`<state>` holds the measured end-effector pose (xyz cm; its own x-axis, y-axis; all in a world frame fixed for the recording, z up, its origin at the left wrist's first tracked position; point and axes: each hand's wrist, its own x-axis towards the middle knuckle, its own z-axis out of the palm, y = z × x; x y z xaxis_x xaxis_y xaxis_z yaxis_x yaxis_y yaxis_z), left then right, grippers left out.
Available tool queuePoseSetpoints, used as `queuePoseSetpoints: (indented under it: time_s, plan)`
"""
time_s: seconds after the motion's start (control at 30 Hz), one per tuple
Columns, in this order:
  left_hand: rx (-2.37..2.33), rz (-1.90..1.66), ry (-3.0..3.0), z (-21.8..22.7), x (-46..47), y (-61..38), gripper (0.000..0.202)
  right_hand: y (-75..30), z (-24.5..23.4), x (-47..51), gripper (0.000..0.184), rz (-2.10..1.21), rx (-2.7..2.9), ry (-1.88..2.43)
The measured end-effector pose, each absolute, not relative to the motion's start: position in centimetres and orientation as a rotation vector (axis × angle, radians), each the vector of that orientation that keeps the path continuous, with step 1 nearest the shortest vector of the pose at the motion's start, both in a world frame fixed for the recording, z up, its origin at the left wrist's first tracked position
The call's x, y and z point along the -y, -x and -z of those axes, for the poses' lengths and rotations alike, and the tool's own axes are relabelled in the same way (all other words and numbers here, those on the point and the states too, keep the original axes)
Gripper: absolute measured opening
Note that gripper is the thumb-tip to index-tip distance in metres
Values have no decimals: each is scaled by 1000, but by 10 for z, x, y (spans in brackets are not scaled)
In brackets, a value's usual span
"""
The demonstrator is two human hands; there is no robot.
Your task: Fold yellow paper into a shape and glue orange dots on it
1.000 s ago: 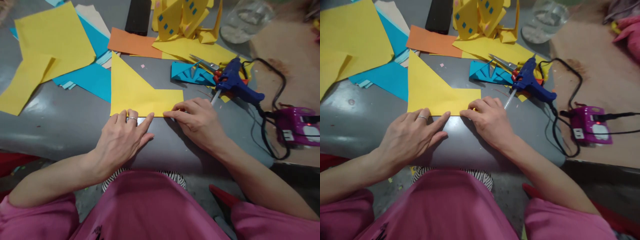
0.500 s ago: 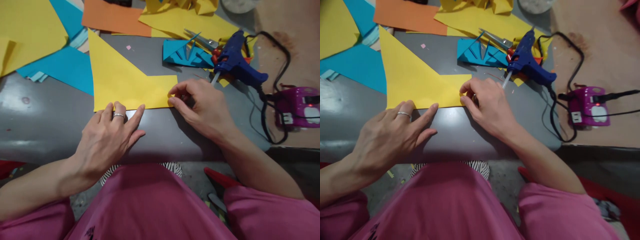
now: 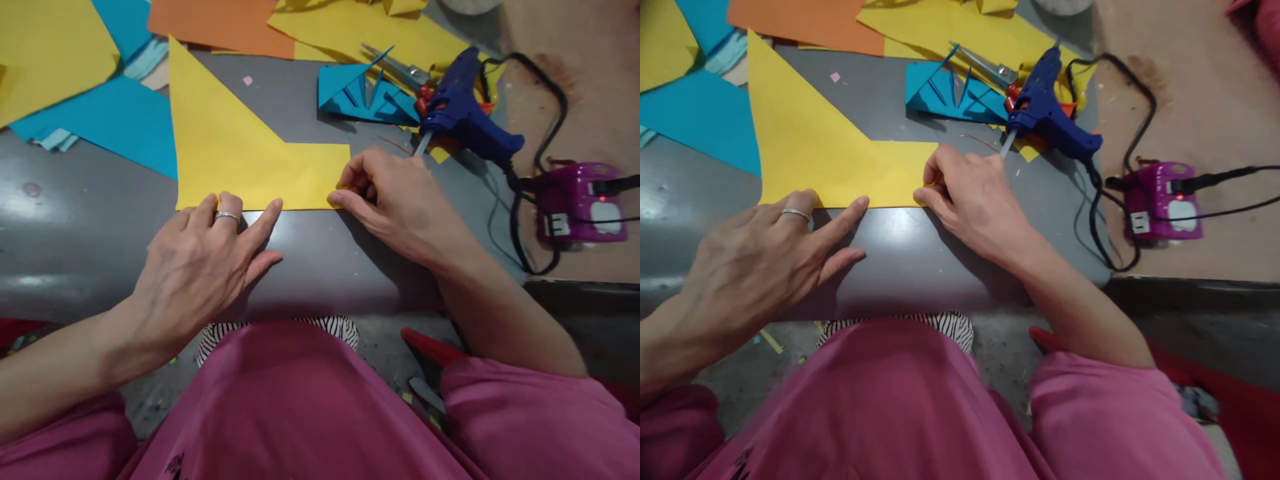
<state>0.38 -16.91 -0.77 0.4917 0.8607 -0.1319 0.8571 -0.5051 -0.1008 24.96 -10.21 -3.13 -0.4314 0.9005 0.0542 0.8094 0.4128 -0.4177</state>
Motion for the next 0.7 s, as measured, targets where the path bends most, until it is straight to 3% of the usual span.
queuePoseSetpoints:
  time_s: [0.2,0.5,0.7]
  plan:
    - [1375,-491,2638,-7,163,-3,55,-254,26,102,10,-585,2377,1534]
    - [1287,-233,2845,5,156,-10,56,-256,25,104,13,-643,2342,1524]
    - [1274,-365,2807,5,156,-13,60,-261,16,106,9,-432,2313,1532]
